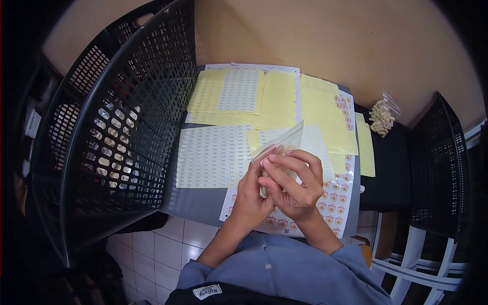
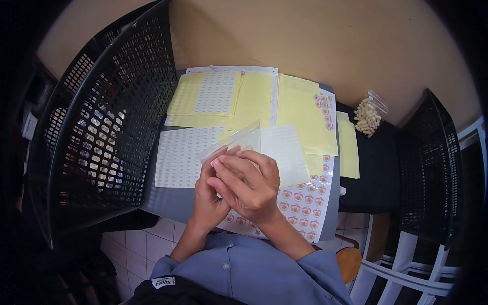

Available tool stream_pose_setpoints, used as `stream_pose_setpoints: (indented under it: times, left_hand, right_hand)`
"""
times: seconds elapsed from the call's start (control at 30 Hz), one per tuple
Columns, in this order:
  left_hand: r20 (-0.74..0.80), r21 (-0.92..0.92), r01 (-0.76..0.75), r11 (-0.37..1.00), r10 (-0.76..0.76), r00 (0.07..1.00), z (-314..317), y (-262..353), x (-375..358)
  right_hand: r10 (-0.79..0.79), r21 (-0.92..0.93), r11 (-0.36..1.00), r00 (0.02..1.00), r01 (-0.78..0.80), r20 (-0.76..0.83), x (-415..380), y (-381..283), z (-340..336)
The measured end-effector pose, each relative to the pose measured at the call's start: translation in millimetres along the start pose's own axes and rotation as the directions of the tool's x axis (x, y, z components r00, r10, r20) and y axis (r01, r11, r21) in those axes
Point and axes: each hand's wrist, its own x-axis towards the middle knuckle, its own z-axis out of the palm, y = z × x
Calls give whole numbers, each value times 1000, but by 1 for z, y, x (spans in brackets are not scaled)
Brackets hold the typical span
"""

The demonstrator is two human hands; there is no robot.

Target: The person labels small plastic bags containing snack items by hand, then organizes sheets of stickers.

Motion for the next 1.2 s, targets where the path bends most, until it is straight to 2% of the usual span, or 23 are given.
stream_pose_setpoints:
  times: [0.17,0.3,0.47,0.53,0.6,0.63,0.7,0.73,0.77,0.87,0.9,0.97,1.03,1.07,1.13,1.17,1.2]
  left_hand:
    - [33,-57,42,997,-40,999,1,0,1]
    - [35,-105,79,991,-76,996,7,3,3]
    - [135,-114,97,989,-81,987,15,-5,8]
    - [172,-123,95,988,-73,982,21,-6,9]
    - [189,-203,210,957,-172,967,29,-8,11]
    - [195,-208,209,956,-169,966,31,-9,13]
    - [193,-360,236,903,-175,965,35,-13,19]
    - [132,-390,251,886,-217,967,41,-23,22]
    - [137,-391,251,886,-214,967,42,-32,23]
    - [84,-562,408,720,-441,893,35,-58,26]
    - [89,-562,411,718,-441,893,33,-66,25]
    - [42,-642,478,599,-595,802,30,-76,22]
    - [16,-675,455,581,-604,797,28,-82,23]
    - [6,-676,455,580,-613,790,27,-85,23]
    - [-1,-683,455,571,-624,782,25,-87,23]
    - [-1,-685,455,570,-624,781,26,-86,23]
    - [7,-686,459,565,-626,780,26,-85,24]
  right_hand:
    - [-31,-23,999,999,32,34,-4,3,-3]
    - [49,-93,995,999,-48,16,-6,9,-8]
    - [94,-144,985,995,-92,10,-11,16,-15]
    - [43,-126,991,997,-36,57,-14,18,-19]
    - [44,-79,996,996,-38,72,-17,23,-23]
    - [43,-22,999,995,-41,87,-17,26,-25]
    - [56,11,998,993,-57,108,-18,40,-35]
    - [154,3,988,986,-155,65,-24,55,-38]
    - [250,1,968,968,-250,21,-27,70,-41]
    - [440,-112,889,896,-444,-62,-26,141,-56]
    - [474,-153,866,879,-476,-49,-32,172,-62]
    - [507,-289,826,862,-484,4,-43,227,-74]
    - [537,-424,785,838,-452,100,-42,255,-84]
    - [535,-427,785,839,-449,100,-40,264,-86]
    - [447,-469,837,848,-284,285,-34,273,-88]
    - [447,-470,836,848,-282,286,-31,273,-89]
    - [451,-490,837,813,-243,368,-28,273,-89]
